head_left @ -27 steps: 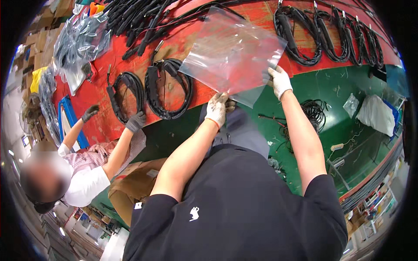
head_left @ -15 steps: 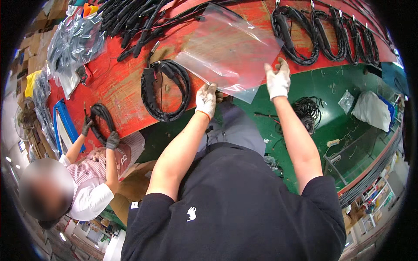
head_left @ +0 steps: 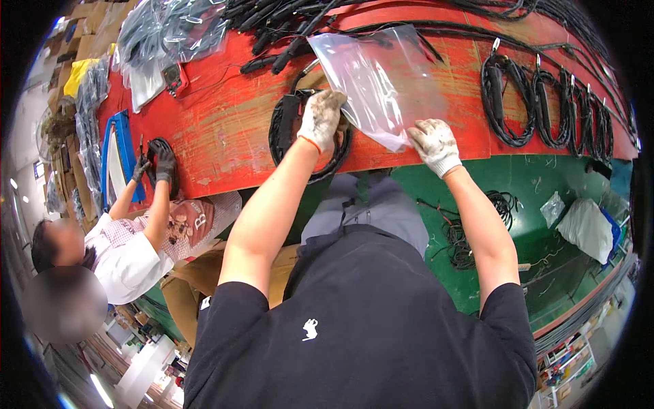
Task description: Checking and placing coiled black cables into plastic bags.
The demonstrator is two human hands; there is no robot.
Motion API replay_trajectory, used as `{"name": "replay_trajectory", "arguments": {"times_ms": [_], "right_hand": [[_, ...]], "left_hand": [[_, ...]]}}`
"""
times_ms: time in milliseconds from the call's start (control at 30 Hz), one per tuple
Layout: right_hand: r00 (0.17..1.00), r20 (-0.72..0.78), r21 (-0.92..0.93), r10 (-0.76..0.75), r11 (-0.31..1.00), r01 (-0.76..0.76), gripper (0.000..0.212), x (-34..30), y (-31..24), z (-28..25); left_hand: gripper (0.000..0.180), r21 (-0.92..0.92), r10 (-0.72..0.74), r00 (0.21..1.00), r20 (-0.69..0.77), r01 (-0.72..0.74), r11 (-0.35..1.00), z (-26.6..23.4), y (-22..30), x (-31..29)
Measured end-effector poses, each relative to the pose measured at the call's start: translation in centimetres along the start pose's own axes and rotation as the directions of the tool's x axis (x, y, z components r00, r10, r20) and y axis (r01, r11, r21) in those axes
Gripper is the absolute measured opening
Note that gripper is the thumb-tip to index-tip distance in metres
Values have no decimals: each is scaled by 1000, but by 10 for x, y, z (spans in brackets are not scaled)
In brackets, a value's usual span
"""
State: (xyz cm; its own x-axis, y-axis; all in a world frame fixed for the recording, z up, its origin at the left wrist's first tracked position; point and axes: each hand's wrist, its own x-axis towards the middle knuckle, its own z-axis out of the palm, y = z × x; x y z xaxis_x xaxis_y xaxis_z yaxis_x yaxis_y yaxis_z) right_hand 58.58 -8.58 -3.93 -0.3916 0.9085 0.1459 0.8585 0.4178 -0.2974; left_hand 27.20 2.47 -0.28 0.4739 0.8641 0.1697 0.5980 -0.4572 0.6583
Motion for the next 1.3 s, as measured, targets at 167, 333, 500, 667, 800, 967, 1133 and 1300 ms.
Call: {"name": "replay_trajectory", "arguments": {"times_ms": [167, 333, 500, 667, 800, 967, 1133, 1300], "right_hand": [[967, 236, 235, 97, 960, -154, 43, 60, -39, -12], [998, 53, 102, -38, 994, 32, 58, 75, -78, 29], [991, 118, 65, 70, 995, -78, 77, 53, -88, 36], [990, 129, -22, 66, 998, -63, 65, 45, -109, 39], [994, 50, -1, 95, 995, -95, 38, 33, -105, 62], [985, 126, 84, 114, 989, -125, 46, 50, -121, 39], [987, 46, 14, 155, 988, -156, 44, 45, -123, 51], [998, -47, 74, 33, 997, -29, 19, 49, -105, 59]], "left_hand": [[36, -471, -590, 764, 260, 634, 613, -40, 18, 30], [27, -449, -494, 839, 228, 541, 711, -42, -102, 13], [25, -136, -67, 990, 123, 84, 987, -40, -65, 33], [31, -474, -224, 958, 179, 283, 834, -29, -66, 35], [28, -573, -259, 952, 163, 305, 760, -31, -51, 38], [29, -278, -84, 991, 104, 110, 954, -42, -66, 39], [30, -136, -68, 984, 163, 90, 987, -51, -69, 45], [26, -257, -55, 992, 117, 84, 963, -63, -84, 48]]}}
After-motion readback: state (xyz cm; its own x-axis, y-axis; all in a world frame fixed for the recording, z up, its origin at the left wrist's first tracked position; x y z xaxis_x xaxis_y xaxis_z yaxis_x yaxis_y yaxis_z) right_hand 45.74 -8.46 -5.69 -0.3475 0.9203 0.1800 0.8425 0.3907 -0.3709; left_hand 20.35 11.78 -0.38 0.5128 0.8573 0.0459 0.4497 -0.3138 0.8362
